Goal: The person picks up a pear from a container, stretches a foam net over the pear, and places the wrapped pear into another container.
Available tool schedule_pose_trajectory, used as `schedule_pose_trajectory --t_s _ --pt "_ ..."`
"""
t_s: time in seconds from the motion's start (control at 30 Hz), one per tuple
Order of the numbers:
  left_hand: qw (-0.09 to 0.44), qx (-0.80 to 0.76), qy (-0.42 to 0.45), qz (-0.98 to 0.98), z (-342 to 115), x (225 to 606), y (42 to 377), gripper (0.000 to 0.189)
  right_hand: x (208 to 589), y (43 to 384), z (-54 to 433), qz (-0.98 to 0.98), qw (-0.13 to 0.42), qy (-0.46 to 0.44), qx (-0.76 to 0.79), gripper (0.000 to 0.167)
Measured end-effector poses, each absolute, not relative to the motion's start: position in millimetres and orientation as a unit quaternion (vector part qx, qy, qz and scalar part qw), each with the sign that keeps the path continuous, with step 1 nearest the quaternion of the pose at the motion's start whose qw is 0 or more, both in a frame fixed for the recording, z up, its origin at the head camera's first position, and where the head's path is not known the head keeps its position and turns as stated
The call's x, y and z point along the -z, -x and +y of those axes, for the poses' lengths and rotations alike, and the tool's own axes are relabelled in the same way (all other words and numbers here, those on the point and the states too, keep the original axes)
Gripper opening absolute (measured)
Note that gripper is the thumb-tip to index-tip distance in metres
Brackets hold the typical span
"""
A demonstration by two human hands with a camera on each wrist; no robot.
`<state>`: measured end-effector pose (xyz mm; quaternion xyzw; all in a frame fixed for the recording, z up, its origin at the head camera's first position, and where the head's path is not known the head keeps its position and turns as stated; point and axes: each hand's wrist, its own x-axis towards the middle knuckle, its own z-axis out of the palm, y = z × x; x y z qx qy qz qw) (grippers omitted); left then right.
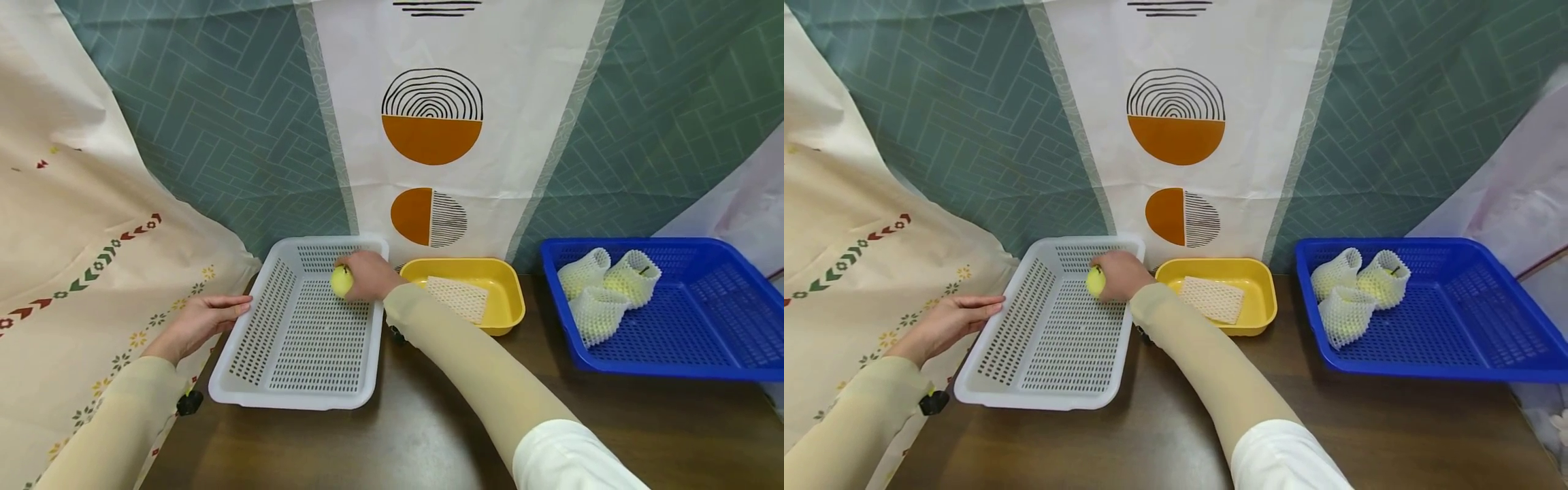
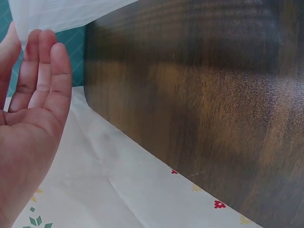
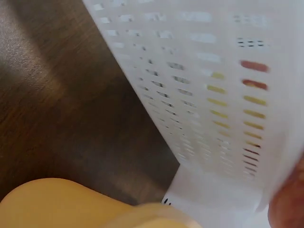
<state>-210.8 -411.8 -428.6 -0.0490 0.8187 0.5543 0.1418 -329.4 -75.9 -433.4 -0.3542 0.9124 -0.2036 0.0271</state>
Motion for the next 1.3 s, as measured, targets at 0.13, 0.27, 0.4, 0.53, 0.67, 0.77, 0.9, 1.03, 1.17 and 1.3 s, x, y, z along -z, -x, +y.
schedule_pose_trajectory --t_s 0.13,0.27,0.4,0.53,0.67,0.77,0.9,1.03,1.17,1.3 --pt "0.145 -0.542 0.052 0.826 -412 428 211 0.05 424 330 -68 0.887 0.045 0.353 0.294 0.067" --pt "0.151 -0.536 0.054 0.829 -412 428 212 0.049 415 329 -57 0.876 0.044 0.337 0.343 0.071" --pt "0.153 -0.535 0.057 0.829 -412 428 212 0.049 404 324 -45 0.873 0.036 0.321 0.365 0.072" --pt "0.156 -0.527 0.06 0.833 -410 425 211 0.052 391 317 -33 0.866 0.033 0.312 0.389 0.071" --pt "0.162 -0.504 0.059 0.846 -409 420 209 0.055 378 312 -18 0.862 0.031 0.306 0.403 0.068" --pt "0.164 -0.483 0.055 0.858 -407 415 210 0.056 370 307 -5 0.861 0.033 0.302 0.407 0.068" --pt "0.152 -0.456 0.05 0.876 -404 408 212 0.056 363 302 13 0.862 0.033 0.299 0.408 0.069" --pt "0.119 -0.388 0.055 0.912 -395 399 213 0.053 357 297 33 0.86 0.03 0.303 0.409 0.071" --pt "0.066 -0.296 0.066 0.951 -374 388 209 0.044 353 288 51 0.868 0.031 0.294 0.4 0.072" --pt "0.0 -0.265 0.063 0.962 -344 375 203 0.035 351 278 67 0.884 0.024 0.272 0.379 0.074"
